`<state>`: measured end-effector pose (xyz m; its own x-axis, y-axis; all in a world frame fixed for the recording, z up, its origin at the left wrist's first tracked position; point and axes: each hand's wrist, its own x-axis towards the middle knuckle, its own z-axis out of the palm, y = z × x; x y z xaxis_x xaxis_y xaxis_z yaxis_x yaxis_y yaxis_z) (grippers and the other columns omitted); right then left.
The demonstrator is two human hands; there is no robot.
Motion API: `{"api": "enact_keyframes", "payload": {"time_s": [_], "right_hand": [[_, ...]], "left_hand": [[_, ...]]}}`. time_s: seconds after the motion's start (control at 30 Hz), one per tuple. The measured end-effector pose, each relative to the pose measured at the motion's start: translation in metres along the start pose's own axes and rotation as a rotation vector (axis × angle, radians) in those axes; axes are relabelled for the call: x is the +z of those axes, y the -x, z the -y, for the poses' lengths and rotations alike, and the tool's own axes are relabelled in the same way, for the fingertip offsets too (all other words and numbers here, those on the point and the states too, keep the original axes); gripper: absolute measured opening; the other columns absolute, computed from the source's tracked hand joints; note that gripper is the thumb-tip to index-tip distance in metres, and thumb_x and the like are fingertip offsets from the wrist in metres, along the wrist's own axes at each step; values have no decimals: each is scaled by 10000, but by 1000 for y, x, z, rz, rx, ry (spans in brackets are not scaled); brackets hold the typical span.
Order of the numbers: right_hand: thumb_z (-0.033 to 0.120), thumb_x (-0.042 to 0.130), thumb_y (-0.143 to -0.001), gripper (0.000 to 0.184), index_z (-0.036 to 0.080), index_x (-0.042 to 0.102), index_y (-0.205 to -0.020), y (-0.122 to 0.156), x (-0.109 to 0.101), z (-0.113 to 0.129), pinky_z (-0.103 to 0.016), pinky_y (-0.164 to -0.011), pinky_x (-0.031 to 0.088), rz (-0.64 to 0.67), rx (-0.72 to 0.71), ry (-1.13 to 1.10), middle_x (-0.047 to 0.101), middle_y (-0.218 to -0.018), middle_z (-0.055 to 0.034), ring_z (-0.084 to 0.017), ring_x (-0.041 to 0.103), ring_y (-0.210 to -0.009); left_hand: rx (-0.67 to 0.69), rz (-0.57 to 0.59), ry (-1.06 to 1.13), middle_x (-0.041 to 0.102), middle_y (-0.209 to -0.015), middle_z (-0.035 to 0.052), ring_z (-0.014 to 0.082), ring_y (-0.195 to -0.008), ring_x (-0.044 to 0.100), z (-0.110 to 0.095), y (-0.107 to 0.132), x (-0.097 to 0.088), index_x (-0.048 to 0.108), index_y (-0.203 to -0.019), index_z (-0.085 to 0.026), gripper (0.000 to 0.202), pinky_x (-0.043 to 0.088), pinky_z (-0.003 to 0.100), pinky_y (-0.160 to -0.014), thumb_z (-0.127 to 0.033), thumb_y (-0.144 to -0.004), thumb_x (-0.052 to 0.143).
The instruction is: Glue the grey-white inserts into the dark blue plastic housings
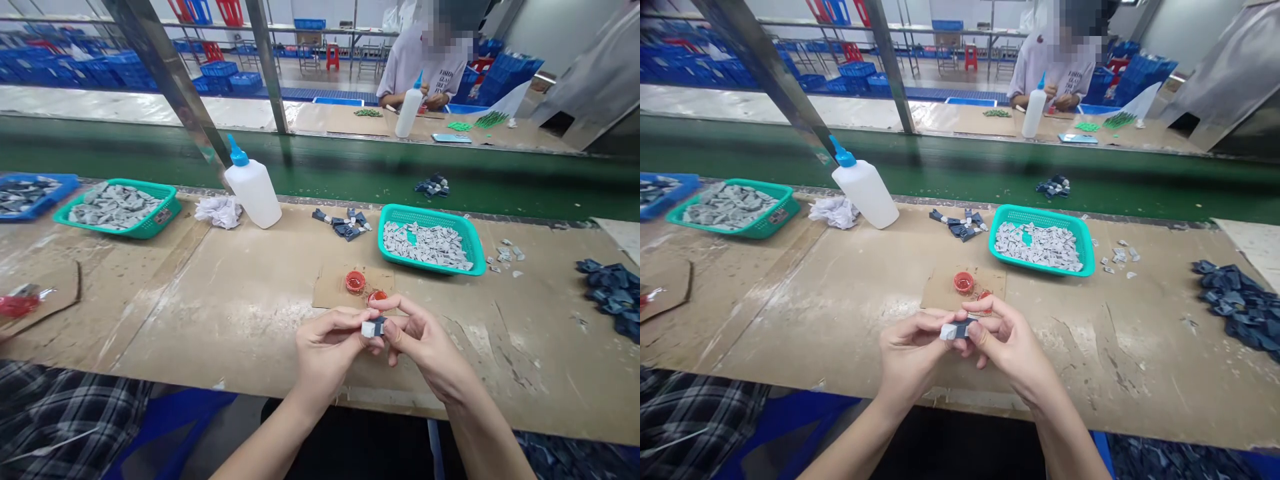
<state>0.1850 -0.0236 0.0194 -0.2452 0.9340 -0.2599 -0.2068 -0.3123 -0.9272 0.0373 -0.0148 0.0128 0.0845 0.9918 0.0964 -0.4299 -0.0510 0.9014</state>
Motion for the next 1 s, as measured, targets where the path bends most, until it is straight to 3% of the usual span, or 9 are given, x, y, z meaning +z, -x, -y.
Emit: {"api": "enact_keyframes", "payload": {"time_s": [0.23, 0.3, 0.37, 0.5, 0.53, 0.67, 0.8, 0.9, 1.0], "right_hand": [[445, 663, -836, 372, 193, 534, -1078, -7, 14, 5, -208, -547, 450, -59, -3, 66, 692, -710, -19, -126, 616, -647], [463, 642, -842, 363, 189, 550, -1062, -15, 7, 12, -224, -558, 456, 15, 8, 105, 696, -721, -29, -138, 626, -655], [489, 603, -855, 351, 182, 581, -1025, -29, -13, 23, -248, -567, 468, -18, -34, 229, 709, -761, -54, -156, 640, -663], [376, 530, -906, 284, 156, 630, -1056, -75, -84, 44, -288, -668, 487, -491, -251, 887, 712, -951, -113, -195, 659, -796], [301, 490, -923, 266, 166, 642, -1095, -88, -102, 48, -291, -705, 480, -514, -232, 1121, 705, -1006, -110, -198, 653, -846], [88, 596, -798, 324, 201, 725, -1073, -131, -144, 56, -281, -759, 437, -401, -185, 1324, 705, -1023, -95, -215, 639, -889], [169, 670, -783, 272, 223, 754, -1036, -152, -149, 57, -257, -738, 434, -290, -147, 1411, 717, -1026, -83, -220, 644, -909], [233, 659, -819, 243, 217, 749, -1045, -157, -148, 56, -261, -749, 442, -276, -127, 1440, 733, -1024, -81, -225, 651, -919], [240, 637, -846, 217, 191, 747, -1027, -159, -149, 54, -257, -759, 447, -275, -115, 1454, 743, -996, -92, -220, 659, -916]], "left_hand": [[-200, 22, -107, 755, -1021, 50, 246, -920, 717, -5, -9, -11, 739, -1016, -235, 374, 631, 294, -712, -120, -664, 792], [-183, 57, -180, 737, -1083, 63, 250, -1016, 686, -7, -14, -17, 712, -1086, -224, 382, 602, 319, -827, -168, -712, 766], [-126, 60, -275, 716, -1138, 71, 236, -1113, 638, -8, -20, -27, 665, -1170, -218, 393, 517, 348, -980, -211, -780, 711], [35, -127, -523, 683, -1190, 106, 238, -1204, 573, -10, -40, -69, 585, -1249, -187, 412, 424, 402, -1062, -295, -854, 617], [66, -189, -584, 683, -1184, 117, 246, -1190, 583, -11, -45, -84, 577, -1247, -175, 420, 426, 418, -1055, -315, -853, 610], [64, -334, -746, 710, -1096, 135, 276, -1089, 642, -21, -66, -152, 591, -1167, -143, 416, 448, 462, -1013, -347, -805, 616], [28, -402, -1033, 718, -1084, 114, 290, -1080, 644, -34, -77, -204, 583, -1163, -187, 378, 449, 481, -995, -278, -797, 555], [30, -448, -1370, 710, -1117, 120, 330, -1072, 643, -41, -81, -221, 588, -1205, -203, 399, 482, 503, -933, -263, -819, 510], [82, -433, -1594, 667, -1191, 165, 384, -1150, 588, -45, -85, -222, 599, -1223, -167, 406, 485, 533, -916, -278, -855, 468]]}}
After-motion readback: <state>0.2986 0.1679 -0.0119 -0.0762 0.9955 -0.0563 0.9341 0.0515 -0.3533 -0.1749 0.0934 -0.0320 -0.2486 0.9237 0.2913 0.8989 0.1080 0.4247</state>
